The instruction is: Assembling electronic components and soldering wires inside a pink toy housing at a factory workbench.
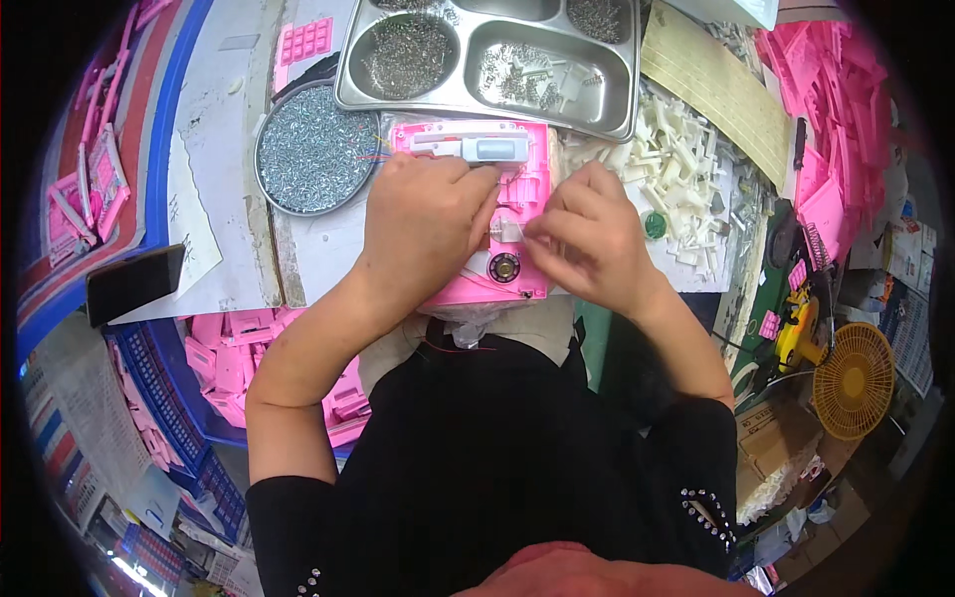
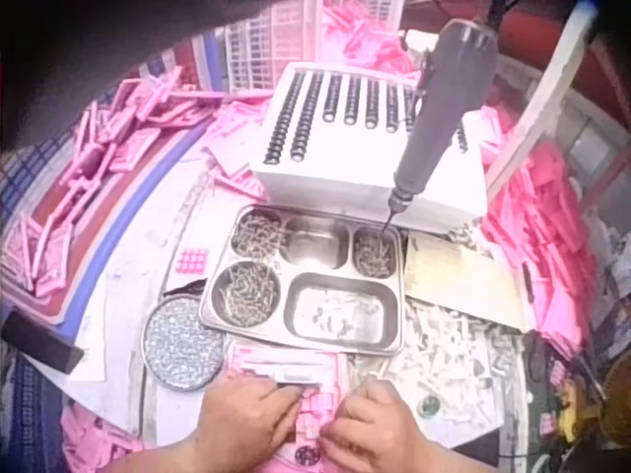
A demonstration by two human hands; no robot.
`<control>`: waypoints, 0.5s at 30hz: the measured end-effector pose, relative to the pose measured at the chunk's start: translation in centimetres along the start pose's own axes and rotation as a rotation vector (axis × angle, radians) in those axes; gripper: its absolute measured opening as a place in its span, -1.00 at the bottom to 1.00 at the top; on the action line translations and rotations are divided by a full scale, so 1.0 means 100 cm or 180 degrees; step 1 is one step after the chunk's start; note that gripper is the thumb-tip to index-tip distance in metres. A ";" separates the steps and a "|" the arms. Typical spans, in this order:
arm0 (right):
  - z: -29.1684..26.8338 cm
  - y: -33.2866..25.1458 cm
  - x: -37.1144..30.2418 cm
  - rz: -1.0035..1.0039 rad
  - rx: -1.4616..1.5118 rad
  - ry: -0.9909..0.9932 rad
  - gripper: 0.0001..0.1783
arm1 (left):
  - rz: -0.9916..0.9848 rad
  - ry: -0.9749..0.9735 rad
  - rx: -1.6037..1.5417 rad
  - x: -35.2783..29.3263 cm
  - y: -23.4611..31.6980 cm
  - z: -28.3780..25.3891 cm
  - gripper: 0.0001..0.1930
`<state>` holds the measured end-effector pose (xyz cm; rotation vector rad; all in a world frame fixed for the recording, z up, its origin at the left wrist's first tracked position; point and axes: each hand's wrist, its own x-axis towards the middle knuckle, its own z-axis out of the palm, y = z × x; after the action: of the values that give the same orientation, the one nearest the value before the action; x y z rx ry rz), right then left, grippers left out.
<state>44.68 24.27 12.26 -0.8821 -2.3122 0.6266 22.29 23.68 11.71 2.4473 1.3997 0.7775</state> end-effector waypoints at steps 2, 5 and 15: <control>-0.003 0.000 0.001 -0.0018 0.0084 -0.0077 -0.83 | 0.0035 -0.0083 0.0130 0.000 0.002 0.002 -0.89; -0.006 0.005 0.007 0.0189 0.0085 0.0071 -0.87 | 0.0080 -0.0143 0.0244 -0.001 0.003 0.007 -0.90; -0.001 -0.001 0.025 0.0010 -0.1028 0.0247 -0.85 | 0.0222 -0.0060 0.0087 -0.004 -0.003 0.004 -0.92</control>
<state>43.15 25.98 13.24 -1.0344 -2.3787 0.2162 22.10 23.58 11.11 2.5295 1.3337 0.7530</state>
